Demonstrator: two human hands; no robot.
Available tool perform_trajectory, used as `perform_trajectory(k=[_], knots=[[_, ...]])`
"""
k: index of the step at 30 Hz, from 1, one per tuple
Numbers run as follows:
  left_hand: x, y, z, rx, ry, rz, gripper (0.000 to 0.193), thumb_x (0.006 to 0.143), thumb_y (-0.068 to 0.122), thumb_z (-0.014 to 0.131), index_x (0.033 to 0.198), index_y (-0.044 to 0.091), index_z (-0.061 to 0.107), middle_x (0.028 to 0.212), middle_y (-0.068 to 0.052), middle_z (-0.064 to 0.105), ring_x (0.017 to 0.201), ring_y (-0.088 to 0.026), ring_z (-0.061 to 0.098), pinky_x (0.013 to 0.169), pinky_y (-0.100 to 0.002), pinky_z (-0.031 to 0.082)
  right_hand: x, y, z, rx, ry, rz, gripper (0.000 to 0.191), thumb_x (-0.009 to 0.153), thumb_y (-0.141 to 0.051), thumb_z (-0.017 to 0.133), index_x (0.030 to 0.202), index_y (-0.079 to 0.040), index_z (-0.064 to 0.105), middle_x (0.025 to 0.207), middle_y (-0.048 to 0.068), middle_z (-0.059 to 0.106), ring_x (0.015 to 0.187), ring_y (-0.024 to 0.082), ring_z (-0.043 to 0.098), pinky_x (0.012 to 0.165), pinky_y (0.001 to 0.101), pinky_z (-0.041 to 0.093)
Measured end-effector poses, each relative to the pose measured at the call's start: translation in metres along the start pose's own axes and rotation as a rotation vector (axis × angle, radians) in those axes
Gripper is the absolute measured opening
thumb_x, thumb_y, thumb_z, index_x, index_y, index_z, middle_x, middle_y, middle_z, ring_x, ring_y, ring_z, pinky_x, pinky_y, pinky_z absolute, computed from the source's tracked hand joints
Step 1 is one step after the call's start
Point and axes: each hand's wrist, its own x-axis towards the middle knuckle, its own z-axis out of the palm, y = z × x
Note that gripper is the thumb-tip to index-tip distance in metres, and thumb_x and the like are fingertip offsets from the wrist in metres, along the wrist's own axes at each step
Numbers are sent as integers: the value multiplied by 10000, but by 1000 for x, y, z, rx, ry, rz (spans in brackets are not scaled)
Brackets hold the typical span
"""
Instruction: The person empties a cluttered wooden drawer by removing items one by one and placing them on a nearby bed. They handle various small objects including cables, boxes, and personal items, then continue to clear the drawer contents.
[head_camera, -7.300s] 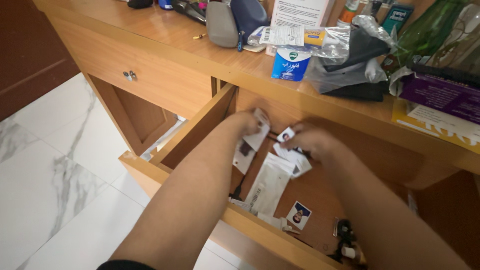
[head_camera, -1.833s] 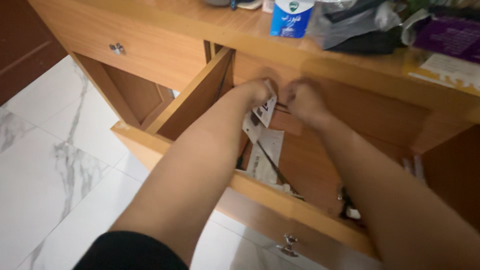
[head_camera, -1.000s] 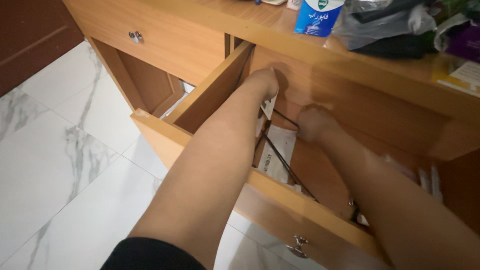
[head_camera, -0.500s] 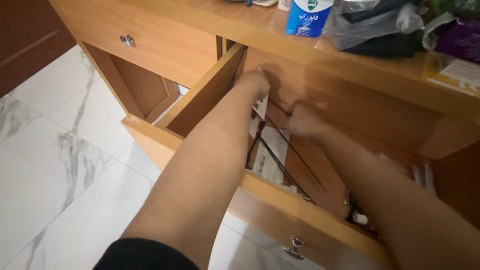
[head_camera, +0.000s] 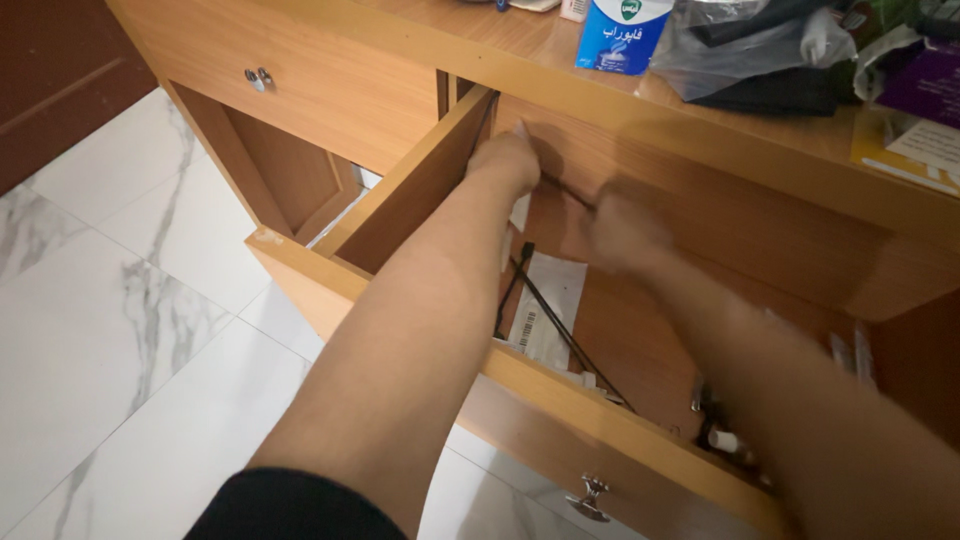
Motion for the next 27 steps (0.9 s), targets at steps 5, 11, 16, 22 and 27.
perform_trajectory(k=[5,11,16,22,27], knots=[[-5,-7,3,-117,60,-16,473,941,136,518,1412,95,513,1317,-200,648,1166,-333,672,925,-427,577,10,5,2,757,-105,47,155,912,-138,554,859,7,562,687,135,538,571,268,533,510,481,384],[1,9,19,-462,-605,-63,426,978,172,504,1388,72,556,1311,-202,669,1154,-347,691,920,-447,585,7,-41,-13,1240,113,391,304,994,-339,467,804,-141,598,620,-13,458,511,120,421,447,311,336],[5,10,27,-703,-600,-24,430,984,184,505,1396,70,556,1337,-197,655,1187,-342,672,950,-441,570,4,-51,-6,1143,12,341,177,934,-141,511,858,-39,634,662,59,578,529,178,526,445,366,377],[3,18,39,-715,-462,17,436,992,198,506,1406,68,557,1367,-191,638,1227,-336,649,986,-434,552,-16,-76,2,839,89,237,182,906,-46,555,903,11,728,772,128,701,616,221,657,500,421,495],[-1,18,31,-513,-329,51,442,999,209,507,1414,67,557,1392,-186,624,1261,-331,630,1015,-429,537,-31,-102,-15,869,-63,171,186,936,-91,584,938,21,732,848,118,749,692,215,708,549,396,532]])
